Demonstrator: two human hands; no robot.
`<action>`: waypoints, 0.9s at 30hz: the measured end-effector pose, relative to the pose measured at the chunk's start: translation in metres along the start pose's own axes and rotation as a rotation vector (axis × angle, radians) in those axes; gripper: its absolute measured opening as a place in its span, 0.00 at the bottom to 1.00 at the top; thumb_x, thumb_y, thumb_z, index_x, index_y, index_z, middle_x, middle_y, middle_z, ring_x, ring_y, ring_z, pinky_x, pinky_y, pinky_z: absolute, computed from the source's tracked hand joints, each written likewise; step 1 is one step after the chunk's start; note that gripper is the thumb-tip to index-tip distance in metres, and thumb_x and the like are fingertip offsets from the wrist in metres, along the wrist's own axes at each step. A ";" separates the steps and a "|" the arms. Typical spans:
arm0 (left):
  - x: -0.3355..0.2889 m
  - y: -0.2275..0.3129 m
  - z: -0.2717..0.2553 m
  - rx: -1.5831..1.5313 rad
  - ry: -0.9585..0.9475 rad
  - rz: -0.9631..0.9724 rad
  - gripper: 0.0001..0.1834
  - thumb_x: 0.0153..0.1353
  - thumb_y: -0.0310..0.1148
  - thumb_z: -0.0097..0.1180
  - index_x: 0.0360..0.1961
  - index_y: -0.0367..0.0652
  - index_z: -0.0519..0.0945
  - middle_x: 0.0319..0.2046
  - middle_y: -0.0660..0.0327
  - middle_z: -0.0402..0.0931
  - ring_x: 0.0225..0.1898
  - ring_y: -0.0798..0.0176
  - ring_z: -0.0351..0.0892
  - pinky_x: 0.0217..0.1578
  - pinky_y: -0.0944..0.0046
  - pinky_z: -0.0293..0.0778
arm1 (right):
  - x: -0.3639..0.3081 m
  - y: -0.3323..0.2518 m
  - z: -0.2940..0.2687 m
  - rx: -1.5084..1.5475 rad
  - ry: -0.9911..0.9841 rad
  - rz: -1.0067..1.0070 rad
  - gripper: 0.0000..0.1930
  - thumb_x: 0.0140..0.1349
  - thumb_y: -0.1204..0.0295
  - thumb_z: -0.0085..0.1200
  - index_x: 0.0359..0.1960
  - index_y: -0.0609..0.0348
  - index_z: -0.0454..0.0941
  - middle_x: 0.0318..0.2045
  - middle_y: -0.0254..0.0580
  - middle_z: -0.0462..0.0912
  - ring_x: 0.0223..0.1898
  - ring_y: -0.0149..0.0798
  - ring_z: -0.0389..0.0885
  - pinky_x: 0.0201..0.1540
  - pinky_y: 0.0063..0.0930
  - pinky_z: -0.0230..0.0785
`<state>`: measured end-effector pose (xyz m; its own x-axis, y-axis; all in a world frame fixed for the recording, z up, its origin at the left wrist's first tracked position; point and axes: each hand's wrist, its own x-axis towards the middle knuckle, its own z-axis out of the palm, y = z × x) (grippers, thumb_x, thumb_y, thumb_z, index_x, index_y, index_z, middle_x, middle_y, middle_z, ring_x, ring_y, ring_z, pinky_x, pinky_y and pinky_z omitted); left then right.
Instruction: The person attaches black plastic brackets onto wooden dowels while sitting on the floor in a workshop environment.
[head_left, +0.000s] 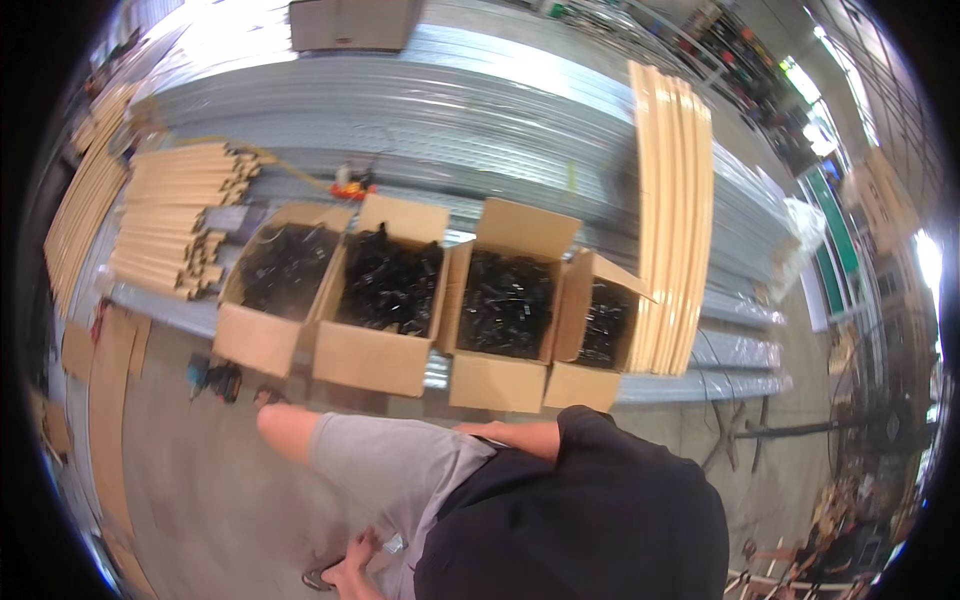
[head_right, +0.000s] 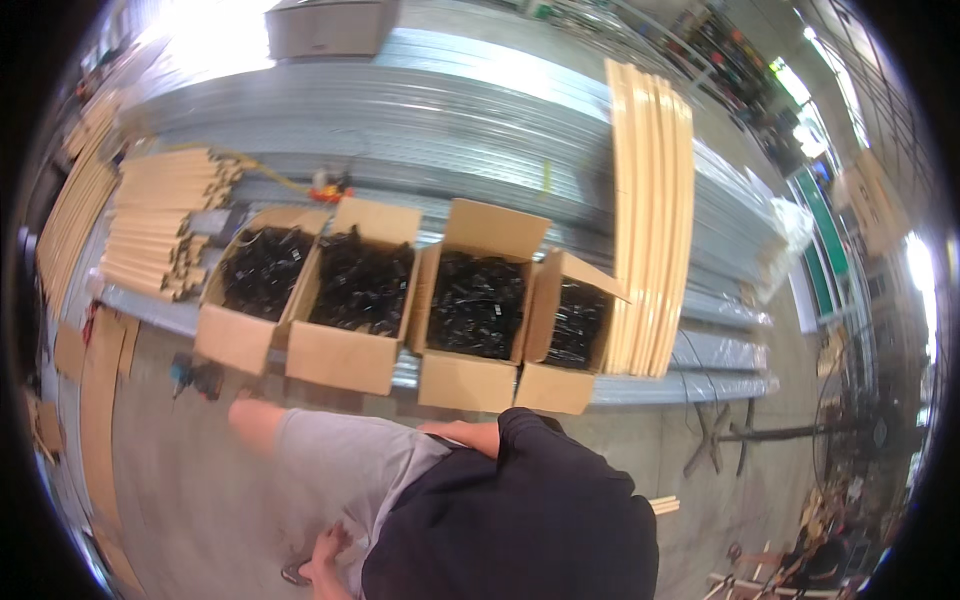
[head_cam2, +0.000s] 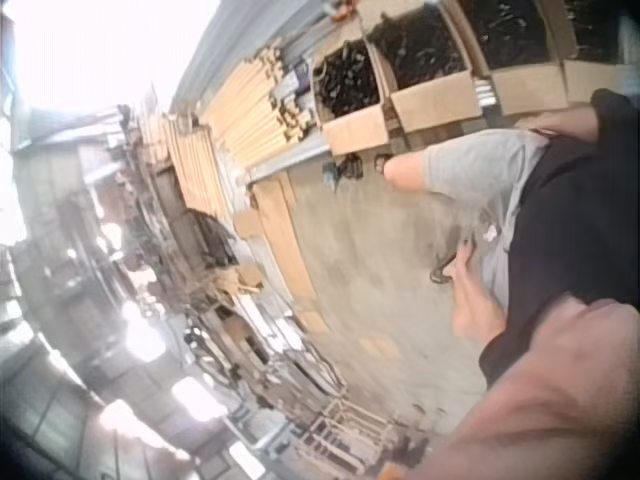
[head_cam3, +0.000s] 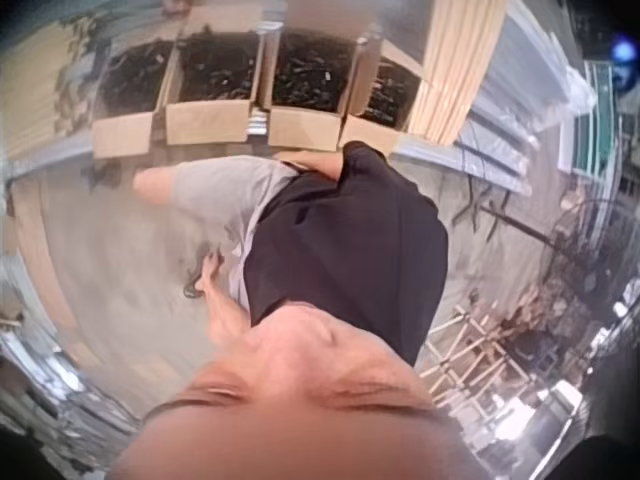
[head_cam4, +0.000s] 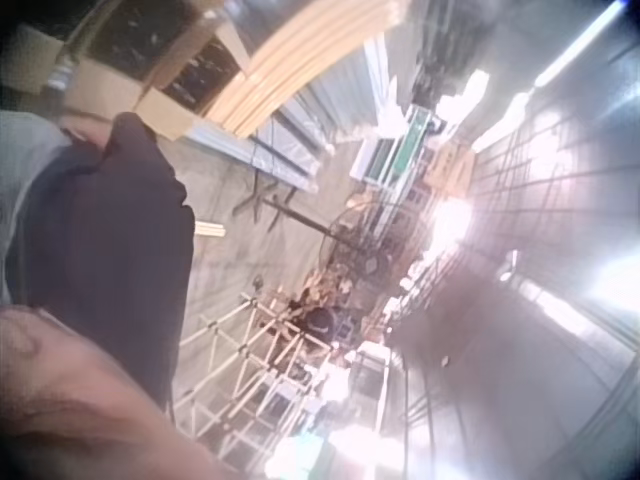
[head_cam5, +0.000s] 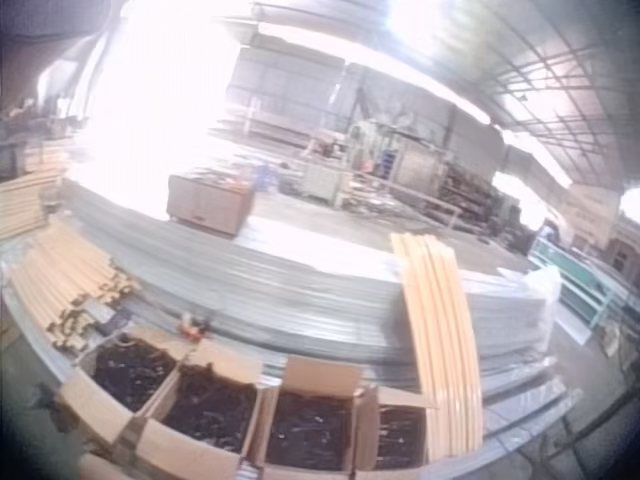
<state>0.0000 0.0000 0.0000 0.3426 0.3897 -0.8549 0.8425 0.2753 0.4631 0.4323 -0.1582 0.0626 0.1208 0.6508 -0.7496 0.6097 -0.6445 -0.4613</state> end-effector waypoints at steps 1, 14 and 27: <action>-0.020 -0.010 -0.013 0.060 0.009 -0.087 0.28 0.69 0.51 0.48 0.47 0.33 0.82 0.30 0.58 0.85 0.36 0.55 0.85 0.40 0.59 0.77 | 0.026 0.038 -0.032 0.030 0.009 0.014 0.21 0.62 0.51 0.53 0.38 0.55 0.88 0.40 0.59 0.86 0.42 0.46 0.88 0.45 0.45 0.78; -0.104 0.073 0.064 0.374 0.317 -0.461 0.39 0.66 0.56 0.51 0.60 0.25 0.70 0.53 0.44 0.74 0.57 0.47 0.73 0.58 0.56 0.70 | -0.247 0.432 -0.120 0.441 -0.683 0.805 0.15 0.62 0.61 0.57 0.38 0.62 0.82 0.34 0.45 0.86 0.33 0.42 0.86 0.41 0.40 0.79; -0.228 0.009 0.085 0.294 0.642 -0.627 0.40 0.58 0.49 0.61 0.62 0.27 0.69 0.57 0.38 0.74 0.61 0.45 0.73 0.57 0.52 0.72 | -0.123 0.650 -0.327 -0.023 0.985 0.655 0.36 0.59 0.45 0.57 0.59 0.65 0.74 0.58 0.61 0.76 0.61 0.59 0.73 0.64 0.47 0.64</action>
<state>-0.0358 -0.1612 0.1794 -0.4292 0.6791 -0.5955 0.8965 0.4003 -0.1897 1.0698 -0.5257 0.0098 0.9611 0.2344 -0.1461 0.2198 -0.9694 -0.1093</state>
